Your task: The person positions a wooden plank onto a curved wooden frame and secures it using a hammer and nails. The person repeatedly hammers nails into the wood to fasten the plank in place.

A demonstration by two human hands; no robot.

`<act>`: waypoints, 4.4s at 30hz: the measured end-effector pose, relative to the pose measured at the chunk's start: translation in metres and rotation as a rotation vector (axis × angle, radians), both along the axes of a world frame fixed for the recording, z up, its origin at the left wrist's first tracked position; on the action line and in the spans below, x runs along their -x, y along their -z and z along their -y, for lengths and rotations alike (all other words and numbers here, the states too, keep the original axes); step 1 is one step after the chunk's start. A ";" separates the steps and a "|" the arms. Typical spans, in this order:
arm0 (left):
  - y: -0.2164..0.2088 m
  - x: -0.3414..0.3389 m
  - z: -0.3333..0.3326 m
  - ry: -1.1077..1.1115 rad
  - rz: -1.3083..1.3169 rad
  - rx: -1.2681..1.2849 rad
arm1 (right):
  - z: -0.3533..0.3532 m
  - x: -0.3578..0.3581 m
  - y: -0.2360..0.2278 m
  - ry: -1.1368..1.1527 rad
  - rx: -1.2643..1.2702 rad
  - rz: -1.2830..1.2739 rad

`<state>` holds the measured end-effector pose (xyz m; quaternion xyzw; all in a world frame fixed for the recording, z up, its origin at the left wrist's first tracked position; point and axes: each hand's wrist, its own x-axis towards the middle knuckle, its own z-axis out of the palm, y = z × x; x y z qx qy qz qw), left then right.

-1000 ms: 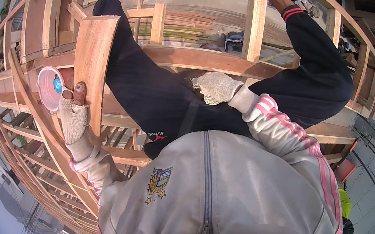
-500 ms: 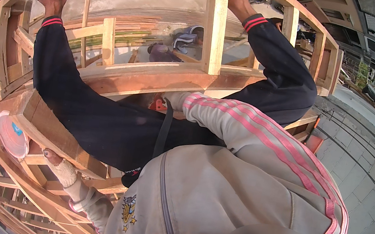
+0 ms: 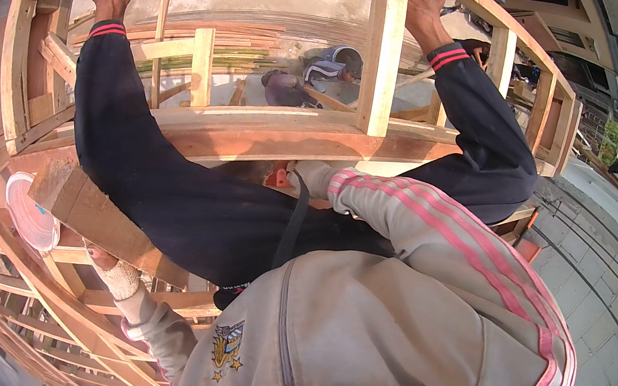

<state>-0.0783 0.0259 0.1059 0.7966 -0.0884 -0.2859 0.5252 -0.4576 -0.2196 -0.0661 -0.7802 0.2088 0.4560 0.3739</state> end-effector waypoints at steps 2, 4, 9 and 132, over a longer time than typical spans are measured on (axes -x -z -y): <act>-0.003 0.004 0.000 0.001 -0.004 0.014 | 0.004 0.003 -0.005 -0.072 -0.041 0.004; -0.006 0.008 0.003 -0.007 0.001 0.035 | -0.005 0.012 0.025 -0.037 -0.013 -0.049; -0.002 0.002 0.029 0.112 0.024 0.027 | -0.028 0.036 0.023 0.056 0.060 0.004; -0.047 -0.055 -0.054 0.516 0.535 -0.749 | 0.120 -0.036 -0.305 0.724 -0.293 1.319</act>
